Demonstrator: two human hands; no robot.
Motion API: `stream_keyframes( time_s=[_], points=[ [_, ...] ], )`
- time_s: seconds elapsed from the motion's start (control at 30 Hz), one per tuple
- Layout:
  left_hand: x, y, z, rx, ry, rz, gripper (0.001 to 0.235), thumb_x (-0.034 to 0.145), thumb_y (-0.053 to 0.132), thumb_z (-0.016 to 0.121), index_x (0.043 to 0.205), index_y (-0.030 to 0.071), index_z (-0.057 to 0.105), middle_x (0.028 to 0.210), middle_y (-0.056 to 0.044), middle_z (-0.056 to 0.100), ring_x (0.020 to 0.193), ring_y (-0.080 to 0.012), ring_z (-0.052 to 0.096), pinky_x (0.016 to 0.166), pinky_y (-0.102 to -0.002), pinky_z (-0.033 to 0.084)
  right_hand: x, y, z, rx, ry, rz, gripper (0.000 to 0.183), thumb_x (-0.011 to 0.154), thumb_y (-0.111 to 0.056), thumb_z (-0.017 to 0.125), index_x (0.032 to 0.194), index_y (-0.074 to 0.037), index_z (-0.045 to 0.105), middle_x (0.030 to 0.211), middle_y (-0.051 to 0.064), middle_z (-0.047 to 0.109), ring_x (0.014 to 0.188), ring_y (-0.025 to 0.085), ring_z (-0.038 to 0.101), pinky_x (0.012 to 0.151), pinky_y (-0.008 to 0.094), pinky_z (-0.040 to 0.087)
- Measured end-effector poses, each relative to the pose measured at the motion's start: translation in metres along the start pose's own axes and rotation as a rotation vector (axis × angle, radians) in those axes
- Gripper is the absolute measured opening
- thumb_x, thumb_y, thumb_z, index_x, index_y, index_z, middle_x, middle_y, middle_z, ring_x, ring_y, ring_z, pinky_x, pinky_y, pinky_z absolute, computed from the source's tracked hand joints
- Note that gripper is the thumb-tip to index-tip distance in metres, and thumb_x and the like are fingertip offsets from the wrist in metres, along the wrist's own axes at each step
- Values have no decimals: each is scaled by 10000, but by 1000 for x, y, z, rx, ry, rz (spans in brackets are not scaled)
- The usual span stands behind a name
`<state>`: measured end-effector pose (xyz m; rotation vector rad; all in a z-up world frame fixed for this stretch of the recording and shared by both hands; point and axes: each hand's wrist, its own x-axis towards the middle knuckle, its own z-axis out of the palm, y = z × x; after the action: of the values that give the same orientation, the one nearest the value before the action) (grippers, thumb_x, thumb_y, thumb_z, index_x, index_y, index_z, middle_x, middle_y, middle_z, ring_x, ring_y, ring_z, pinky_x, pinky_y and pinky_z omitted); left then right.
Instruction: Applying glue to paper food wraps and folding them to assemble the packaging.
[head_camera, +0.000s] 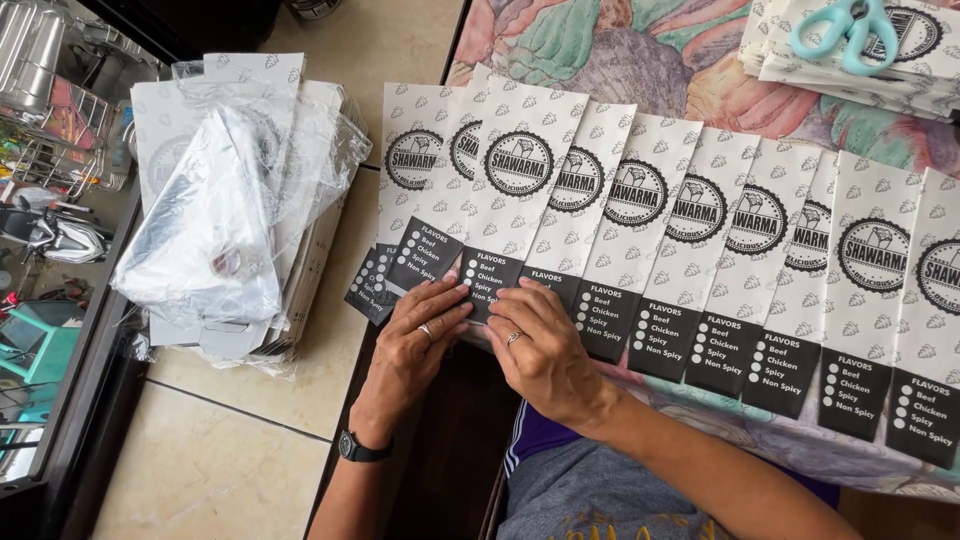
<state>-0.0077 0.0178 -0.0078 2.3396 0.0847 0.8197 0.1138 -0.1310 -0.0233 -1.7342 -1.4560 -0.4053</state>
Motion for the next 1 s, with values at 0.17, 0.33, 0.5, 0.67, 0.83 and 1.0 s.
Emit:
stream_keyframes(
  time_s=[0.17, 0.33, 0.5, 0.67, 0.83, 1.0],
  points=[
    [2, 0, 8, -23, 66, -99, 113, 907, 87, 774, 1011, 53, 802, 1091, -107, 787, 1128, -349, 724, 1061, -477, 500, 3, 0, 0, 55, -34, 105, 102, 872, -50, 777, 809, 14, 729, 879, 96, 698, 974, 261, 706, 1076, 485, 495],
    [3, -1, 13, -49, 106, -226, 102, 869, 97, 815, 966, 68, 807, 1019, -67, 798, 1100, -290, 738, 1084, -442, 474, 3, 4, 0, 152, -70, 252, 108, 819, -25, 812, 792, 9, 713, 859, 77, 691, 977, 255, 704, 1103, 481, 466],
    [5, 8, 13, -44, 112, -278, 169, 873, -51, 714, 993, 35, 796, 1033, -107, 790, 1136, -333, 720, 1115, -484, 428, 1, 5, 1, 189, -114, 302, 86, 806, -2, 809, 809, 1, 723, 870, 71, 695, 994, 253, 699, 1129, 479, 441],
    [5, 14, 16, -33, 137, -273, 213, 851, 130, 824, 1033, 30, 781, 1080, -130, 780, 1168, -351, 704, 1140, -524, 392, 4, 6, -1, 176, -122, 286, 83, 807, 6, 807, 818, 3, 724, 879, 73, 693, 998, 256, 699, 1131, 477, 437],
    [-1, 14, 19, -6, 144, -239, 163, 891, -91, 680, 1003, -16, 771, 1046, -159, 773, 1139, -384, 709, 1131, -549, 400, 3, 4, -3, 175, -133, 284, 88, 823, -10, 802, 858, -8, 722, 907, 60, 691, 1023, 241, 694, 1145, 481, 423],
    [3, 15, 7, 221, 269, -141, 276, 915, -87, 663, 1116, 67, 773, 1189, -123, 753, 1257, -361, 656, 1157, -507, 419, 2, 4, -2, 133, -124, 215, 83, 830, -17, 790, 870, -19, 716, 916, 69, 674, 1026, 251, 686, 1160, 510, 401]
  ],
)
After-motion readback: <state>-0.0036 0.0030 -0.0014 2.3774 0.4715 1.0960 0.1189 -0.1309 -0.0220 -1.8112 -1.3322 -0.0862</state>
